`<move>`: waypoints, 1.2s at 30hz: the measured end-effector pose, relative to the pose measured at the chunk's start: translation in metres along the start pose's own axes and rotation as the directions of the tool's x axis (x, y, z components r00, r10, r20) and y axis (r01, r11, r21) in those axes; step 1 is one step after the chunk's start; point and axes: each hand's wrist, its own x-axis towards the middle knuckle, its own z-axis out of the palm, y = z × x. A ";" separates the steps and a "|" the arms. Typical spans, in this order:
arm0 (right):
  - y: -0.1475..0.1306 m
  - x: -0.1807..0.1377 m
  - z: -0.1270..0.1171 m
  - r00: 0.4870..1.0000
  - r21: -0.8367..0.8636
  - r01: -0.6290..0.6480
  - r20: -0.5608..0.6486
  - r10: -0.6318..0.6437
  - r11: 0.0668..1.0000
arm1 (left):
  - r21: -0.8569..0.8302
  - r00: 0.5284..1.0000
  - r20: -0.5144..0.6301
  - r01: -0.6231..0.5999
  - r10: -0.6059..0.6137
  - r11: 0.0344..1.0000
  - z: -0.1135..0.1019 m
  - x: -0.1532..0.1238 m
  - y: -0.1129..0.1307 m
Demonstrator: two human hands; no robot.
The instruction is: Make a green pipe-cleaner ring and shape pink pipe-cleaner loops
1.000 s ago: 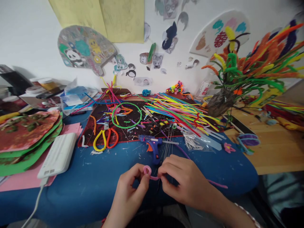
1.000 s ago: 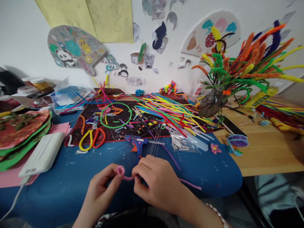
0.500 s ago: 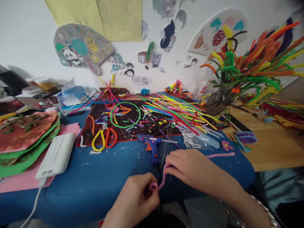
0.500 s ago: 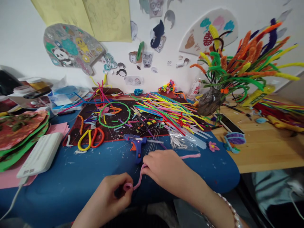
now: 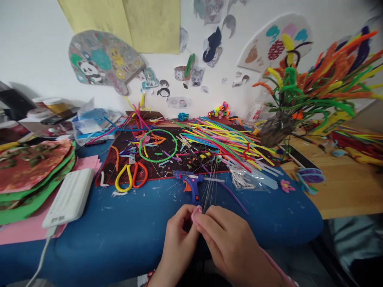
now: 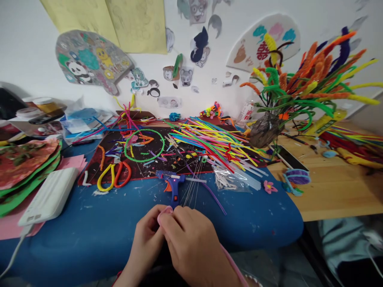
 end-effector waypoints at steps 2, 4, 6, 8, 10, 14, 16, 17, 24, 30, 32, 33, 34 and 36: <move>0.002 -0.004 -0.002 0.999 0.094 -0.036 0.010 0.035 0.995 | -0.053 1.000 -0.017 0.002 -0.003 0.999 0.000 -0.001 0.002; 0.005 -0.006 -0.003 0.998 0.202 -0.065 0.009 0.065 0.977 | -0.078 1.000 -0.031 -0.005 0.002 0.997 0.001 -0.001 0.003; 0.009 -0.007 -0.003 0.996 0.295 -0.079 -0.025 0.091 0.952 | -0.085 0.999 -0.046 -0.012 0.008 0.996 0.001 -0.001 0.003; 0.012 -0.007 -0.002 0.988 0.352 -0.077 -0.097 0.118 0.933 | -0.087 0.999 -0.048 -0.010 0.006 0.996 0.001 -0.001 0.003; 0.014 -0.006 -0.001 0.979 0.376 -0.066 -0.153 0.132 0.924 | -0.085 0.999 -0.051 -0.003 -0.001 0.996 0.000 0.000 0.003; 0.017 -0.008 -0.003 0.977 0.411 -0.128 -0.103 0.186 0.903 | 0.043 0.989 -0.126 -0.074 0.078 0.996 -0.004 -0.002 0.001; 0.020 -0.009 -0.006 0.963 0.440 -0.212 -0.058 0.263 0.873 | 0.209 0.955 -0.173 -0.202 0.240 0.957 -0.007 -0.002 -0.001; 0.021 -0.010 -0.007 0.954 0.454 -0.251 -0.037 0.299 0.855 | 0.301 0.924 -0.176 -0.278 0.339 0.912 -0.008 -0.002 -0.001; 0.027 -0.013 -0.017 0.900 0.571 -0.432 0.233 0.368 0.698 | 0.661 0.614 -0.005 -0.590 0.789 0.464 -0.014 0.003 -0.008; 0.022 -0.011 -0.013 0.816 0.507 -0.578 0.375 0.441 0.639 | 0.644 0.506 0.051 -0.676 0.861 0.359 -0.016 0.002 -0.019; 0.020 -0.010 -0.012 0.823 0.489 -0.568 0.355 0.443 0.662 | 0.600 0.524 0.042 -0.694 0.851 0.398 -0.016 0.001 -0.016; 0.020 -0.010 -0.011 0.832 0.479 -0.554 0.337 0.441 0.681 | 0.550 0.559 0.034 -0.702 0.828 0.451 -0.016 0.000 -0.014; 0.020 -0.009 -0.012 0.843 0.466 -0.537 0.317 0.434 0.703 | 0.478 0.611 0.023 -0.702 0.791 0.528 -0.017 0.000 -0.010; 0.020 -0.009 -0.013 0.873 0.437 -0.488 0.264 0.411 0.755 | 0.294 0.760 0.007 -0.622 0.650 0.725 -0.018 -0.001 -0.002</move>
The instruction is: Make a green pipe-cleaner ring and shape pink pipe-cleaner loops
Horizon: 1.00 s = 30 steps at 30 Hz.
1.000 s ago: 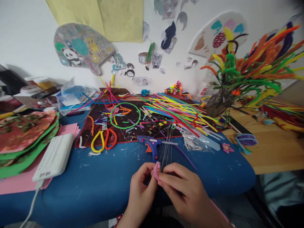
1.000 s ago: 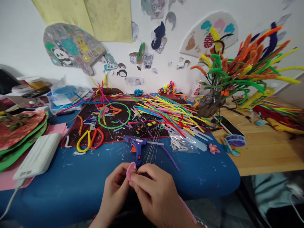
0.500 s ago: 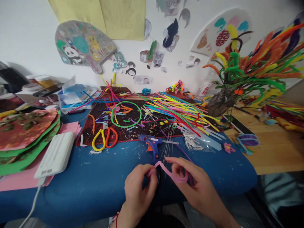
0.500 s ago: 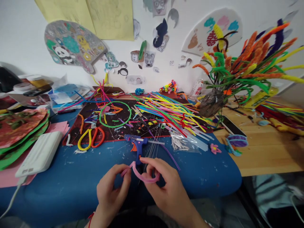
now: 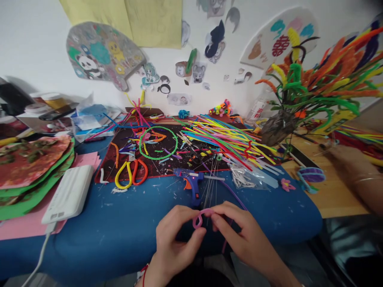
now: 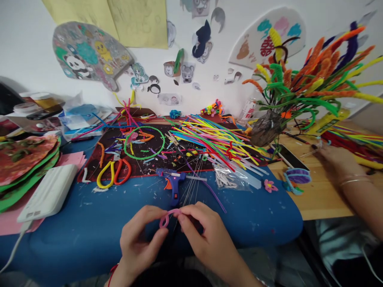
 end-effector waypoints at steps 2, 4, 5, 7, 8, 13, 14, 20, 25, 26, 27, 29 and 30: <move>0.000 0.000 -0.002 0.998 -0.043 0.053 -0.026 -0.054 0.998 | -0.160 0.966 0.081 0.256 -0.246 0.953 -0.004 0.006 0.005; 0.001 -0.001 -0.003 0.995 -0.068 0.095 -0.032 -0.098 0.993 | -0.253 0.882 0.217 0.464 -0.418 0.849 -0.008 0.011 0.007; 0.001 -0.001 -0.004 0.993 -0.078 0.110 -0.028 -0.112 0.991 | -0.284 0.843 0.288 0.528 -0.455 0.800 -0.009 0.014 0.007; 0.002 -0.001 -0.004 0.991 -0.103 0.129 -0.015 -0.131 0.986 | -0.322 0.791 0.393 0.596 -0.469 0.736 -0.012 0.018 0.006; 0.003 -0.001 -0.004 0.990 -0.119 0.136 -0.012 -0.139 0.984 | -0.329 0.773 0.429 0.615 -0.467 0.717 -0.012 0.020 0.005; 0.002 -0.001 -0.003 0.986 -0.202 0.165 0.018 -0.165 0.965 | -0.333 0.660 0.567 0.731 -0.493 0.595 -0.010 0.019 0.004; 0.002 -0.001 -0.003 0.986 -0.216 0.166 0.018 -0.166 0.962 | -0.337 0.638 0.580 0.754 -0.507 0.564 -0.009 0.018 0.004; 0.006 -0.003 -0.004 0.975 -0.261 0.207 -0.022 -0.220 0.943 | -0.407 0.587 0.562 0.810 -0.583 0.423 -0.004 0.010 0.000; 0.006 -0.007 0.005 0.969 -0.246 0.208 -0.083 -0.234 0.947 | -0.570 0.676 0.455 0.721 -0.579 0.394 0.004 0.003 0.000; 0.005 -0.008 0.007 0.967 -0.211 0.212 -0.096 -0.236 0.954 | -0.591 0.691 0.432 0.702 -0.580 0.397 0.005 0.002 0.000; 0.004 -0.008 0.009 0.968 -0.166 0.211 -0.099 -0.230 0.963 | -0.605 0.703 0.413 0.687 -0.579 0.402 0.006 0.001 0.001; 0.003 -0.009 0.012 0.979 -0.075 0.186 -0.074 -0.192 0.980 | -0.613 0.715 0.389 0.672 -0.581 0.416 0.007 -0.001 0.003; 0.002 -0.009 0.012 0.986 -0.039 0.159 -0.053 -0.161 0.987 | -0.607 0.717 0.386 0.671 -0.581 0.425 0.007 -0.001 0.003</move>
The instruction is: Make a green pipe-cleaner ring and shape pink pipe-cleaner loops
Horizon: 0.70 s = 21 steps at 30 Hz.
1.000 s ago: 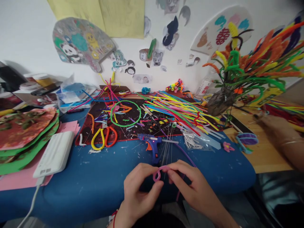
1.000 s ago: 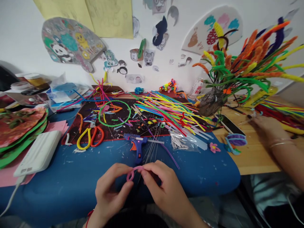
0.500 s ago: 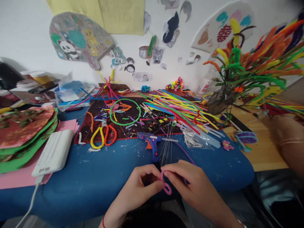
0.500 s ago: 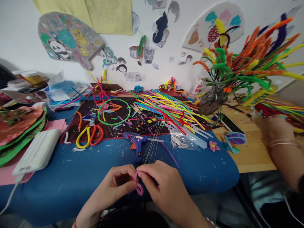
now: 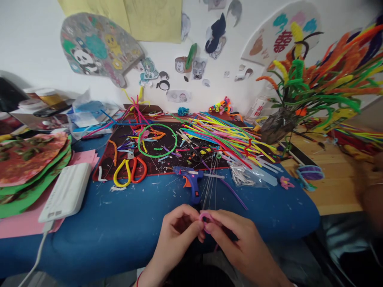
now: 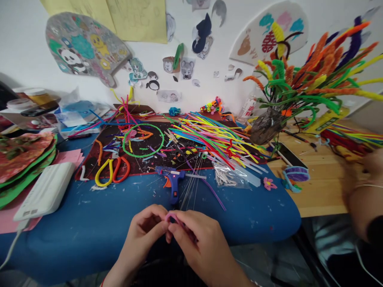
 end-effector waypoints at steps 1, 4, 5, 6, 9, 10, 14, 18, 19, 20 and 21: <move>-0.001 0.000 0.000 0.999 0.023 -0.039 0.024 0.038 0.999 | 0.015 1.000 0.001 0.000 0.000 1.000 0.000 -0.001 0.000; -0.002 0.003 -0.004 0.984 0.073 -0.147 0.113 0.138 0.987 | 0.079 1.000 0.016 -0.002 0.001 0.997 -0.002 -0.003 0.003; -0.003 0.004 -0.007 0.974 0.098 -0.173 0.165 0.156 0.980 | 0.103 1.000 0.020 -0.009 0.007 0.995 -0.002 -0.004 0.004; -0.004 0.006 -0.009 0.961 0.127 -0.195 0.221 0.164 0.973 | 0.124 1.000 0.023 -0.017 0.014 0.992 -0.003 -0.004 0.005; -0.009 0.014 -0.017 0.938 0.188 -0.208 0.316 0.142 0.960 | 0.170 0.999 0.041 -0.027 0.021 0.985 -0.006 -0.003 0.011; -0.011 0.018 -0.019 0.941 0.187 -0.189 0.314 0.124 0.964 | 0.185 0.999 0.046 -0.034 0.026 0.982 -0.007 -0.002 0.014; -0.018 0.034 -0.021 0.968 0.101 -0.052 0.250 0.025 0.994 | 0.305 0.990 0.059 -0.138 0.126 0.942 -0.007 0.006 0.028; -0.014 0.042 -0.016 0.982 -0.081 0.134 0.142 -0.121 0.988 | 0.358 0.992 0.036 -0.128 0.124 0.925 -0.004 0.008 0.039; -0.011 0.042 -0.015 0.978 -0.135 0.193 0.104 -0.180 0.972 | 0.331 0.996 0.031 -0.090 0.084 0.939 -0.003 0.008 0.040; -0.007 0.041 -0.014 0.965 -0.190 0.259 0.075 -0.249 0.947 | 0.297 0.999 0.033 -0.049 0.041 0.954 -0.003 0.007 0.041; -0.003 0.040 -0.013 0.945 -0.244 0.326 0.064 -0.321 0.913 | 0.262 0.999 0.040 -0.013 0.003 0.965 -0.002 0.007 0.041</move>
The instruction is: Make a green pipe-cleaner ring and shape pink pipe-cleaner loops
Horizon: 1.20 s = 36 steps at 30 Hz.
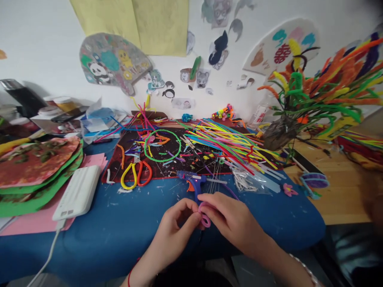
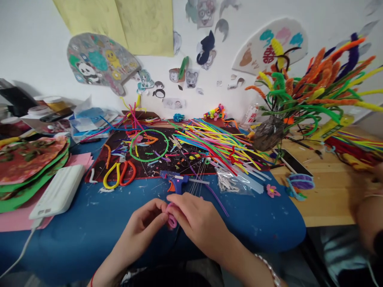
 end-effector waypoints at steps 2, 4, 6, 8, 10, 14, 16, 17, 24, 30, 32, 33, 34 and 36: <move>0.006 -0.004 0.001 0.991 -0.113 0.135 -0.005 -0.137 0.984 | -0.057 0.998 0.034 0.050 -0.048 0.997 0.000 -0.001 0.001; 0.010 -0.006 0.001 0.973 -0.216 0.228 0.021 -0.229 0.949 | -0.088 0.996 0.054 0.074 -0.069 0.993 -0.001 0.000 0.001; 0.012 -0.006 -0.002 0.958 -0.321 0.274 0.005 -0.288 0.907 | -0.112 0.995 0.055 0.084 -0.078 0.990 -0.001 0.001 0.001; 0.012 -0.005 -0.005 0.942 -0.396 0.307 -0.007 -0.336 0.866 | -0.124 0.996 0.048 0.081 -0.076 0.989 0.001 0.002 0.001; 0.012 -0.006 -0.010 0.928 -0.429 0.344 0.019 -0.373 0.835 | -0.118 0.996 0.053 0.078 -0.072 0.990 0.003 0.003 -0.002; 0.011 -0.008 -0.023 0.910 -0.427 0.408 0.121 -0.396 0.807 | -0.043 0.994 0.079 0.075 -0.071 0.996 0.007 0.000 -0.008; 0.010 -0.009 -0.028 0.899 -0.418 0.437 0.165 -0.406 0.797 | 0.043 0.995 0.087 0.050 -0.054 0.998 0.007 -0.003 -0.008; 0.009 -0.009 -0.030 0.892 -0.415 0.450 0.178 -0.415 0.790 | 0.094 0.995 0.090 0.030 -0.038 0.995 0.007 -0.004 -0.007; 0.009 -0.009 -0.033 0.865 -0.482 0.463 0.063 -0.498 0.744 | 0.283 0.992 0.114 -0.087 0.057 0.955 0.009 -0.012 0.003; 0.004 -0.013 -0.029 0.883 -0.535 0.415 0.043 -0.466 0.736 | 0.251 0.988 0.109 -0.131 0.106 0.959 0.022 -0.015 -0.005; 0.000 -0.014 -0.027 0.912 -0.540 0.351 0.011 -0.411 0.765 | 0.256 0.989 0.060 -0.149 0.138 0.955 0.023 -0.015 -0.008; -0.002 -0.015 -0.026 0.930 -0.530 0.311 0.000 -0.367 0.789 | 0.266 0.987 0.032 -0.158 0.155 0.951 0.023 -0.014 -0.009; -0.004 -0.015 -0.027 0.949 -0.513 0.269 -0.001 -0.315 0.815 | 0.279 0.985 0.003 -0.166 0.172 0.946 0.023 -0.014 -0.010; -0.008 -0.018 -0.030 0.978 -0.471 0.190 0.013 -0.209 0.862 | 0.300 0.978 -0.058 -0.174 0.200 0.938 0.021 -0.013 -0.013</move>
